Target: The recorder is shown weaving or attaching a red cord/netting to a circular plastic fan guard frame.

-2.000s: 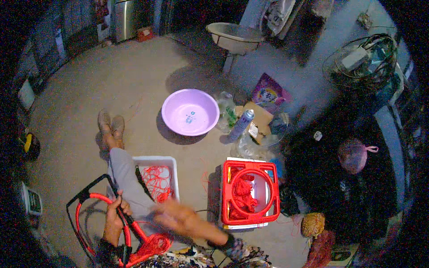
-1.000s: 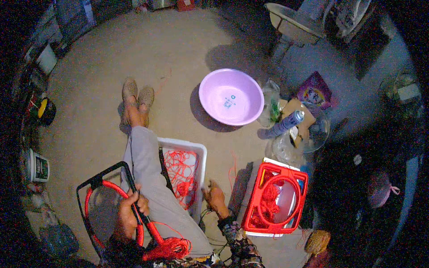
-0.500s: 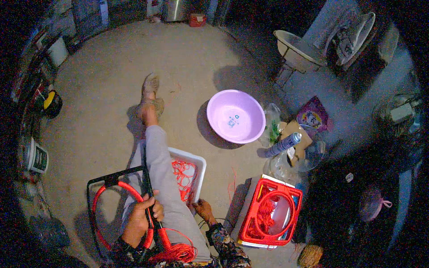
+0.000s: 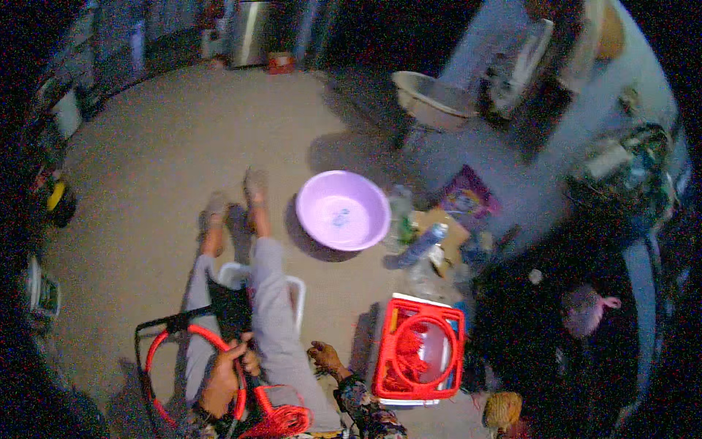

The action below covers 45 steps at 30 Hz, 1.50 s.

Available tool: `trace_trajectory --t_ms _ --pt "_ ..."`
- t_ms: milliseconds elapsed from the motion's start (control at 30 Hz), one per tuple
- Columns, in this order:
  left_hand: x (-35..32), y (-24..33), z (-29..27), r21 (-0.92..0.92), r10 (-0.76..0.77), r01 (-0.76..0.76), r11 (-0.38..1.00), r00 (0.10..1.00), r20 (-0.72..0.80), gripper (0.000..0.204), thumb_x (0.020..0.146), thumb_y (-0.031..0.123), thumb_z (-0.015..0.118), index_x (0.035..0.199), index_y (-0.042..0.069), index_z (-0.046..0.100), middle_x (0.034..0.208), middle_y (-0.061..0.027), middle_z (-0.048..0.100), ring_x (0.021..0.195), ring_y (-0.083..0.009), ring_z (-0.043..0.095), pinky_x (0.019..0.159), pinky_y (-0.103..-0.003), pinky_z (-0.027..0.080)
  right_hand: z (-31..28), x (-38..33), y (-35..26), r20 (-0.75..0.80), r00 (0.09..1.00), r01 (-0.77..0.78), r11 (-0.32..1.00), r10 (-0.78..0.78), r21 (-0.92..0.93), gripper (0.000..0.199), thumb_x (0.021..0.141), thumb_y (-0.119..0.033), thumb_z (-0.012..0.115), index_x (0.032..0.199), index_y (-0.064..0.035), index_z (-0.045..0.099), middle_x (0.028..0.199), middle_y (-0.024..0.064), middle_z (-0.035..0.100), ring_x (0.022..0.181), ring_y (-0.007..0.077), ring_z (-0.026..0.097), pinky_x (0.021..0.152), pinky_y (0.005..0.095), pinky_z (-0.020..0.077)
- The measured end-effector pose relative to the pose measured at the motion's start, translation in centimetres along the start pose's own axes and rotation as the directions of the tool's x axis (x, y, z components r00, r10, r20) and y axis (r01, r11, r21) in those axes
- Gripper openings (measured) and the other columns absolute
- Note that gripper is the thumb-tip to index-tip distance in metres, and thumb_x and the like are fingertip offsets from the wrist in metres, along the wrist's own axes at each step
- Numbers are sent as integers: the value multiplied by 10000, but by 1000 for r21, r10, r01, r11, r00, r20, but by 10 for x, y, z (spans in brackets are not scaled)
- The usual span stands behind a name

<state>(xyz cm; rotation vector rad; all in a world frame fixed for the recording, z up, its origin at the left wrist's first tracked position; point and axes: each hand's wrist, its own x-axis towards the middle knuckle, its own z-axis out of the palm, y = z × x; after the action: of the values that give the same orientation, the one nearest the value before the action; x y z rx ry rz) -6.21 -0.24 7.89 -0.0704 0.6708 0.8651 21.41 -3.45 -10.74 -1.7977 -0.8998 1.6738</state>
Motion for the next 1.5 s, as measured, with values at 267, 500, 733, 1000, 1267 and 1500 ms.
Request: trace_trajectory --t_ms 267,500,733,1000,1267,1500 --pt "21 -19 21 154 -43 55 987 996 -78 234 866 163 527 1099 183 534 603 -51 471 502 -210 459 486 -376 366 -243 11 -96 -707 496 447 846 -505 -290 406 808 -171 611 1149 4 478 818 84 621 668 184 594 578 325 478" --pt "25 -11 30 105 -64 68 992 997 -42 250 932 189 451 1180 164 469 663 -39 462 576 -175 467 529 -322 427 -378 26 -206 -592 177 -105 583 -786 -806 684 673 -210 732 1251 -29 415 1128 224 523 1030 364 504 858 437 418" --pt "60 -20 -15 15 -141 140 990 977 161 301 912 169 461 1212 192 474 666 -64 499 605 -210 486 580 -379 388 -441 66 -219 -611 495 -126 644 -618 -754 654 743 -288 705 1251 1 413 1193 248 484 1057 411 488 901 439 404" --pt "40 -19 11 84 -127 135 987 988 -88 305 932 164 434 1233 208 457 678 -67 497 635 -214 481 608 -391 392 -384 90 -230 -537 344 69 591 -771 -804 635 756 -124 645 1318 -42 363 1258 203 447 1170 357 426 979 395 341" --pt "45 -26 28 86 -104 117 989 984 -145 280 905 165 488 1185 170 494 662 -75 479 622 -217 465 612 -397 396 -366 50 -229 -363 415 289 499 -834 -817 730 763 -85 620 1392 -50 252 1360 186 360 1235 320 371 1023 377 293" --pt "33 -25 29 21 -112 114 993 992 -64 301 882 148 530 1180 120 498 658 -81 463 638 -201 473 639 -377 414 -319 24 -203 -221 457 418 428 -861 -801 750 750 -22 604 1396 -30 222 1374 193 333 1243 318 361 1029 379 286"
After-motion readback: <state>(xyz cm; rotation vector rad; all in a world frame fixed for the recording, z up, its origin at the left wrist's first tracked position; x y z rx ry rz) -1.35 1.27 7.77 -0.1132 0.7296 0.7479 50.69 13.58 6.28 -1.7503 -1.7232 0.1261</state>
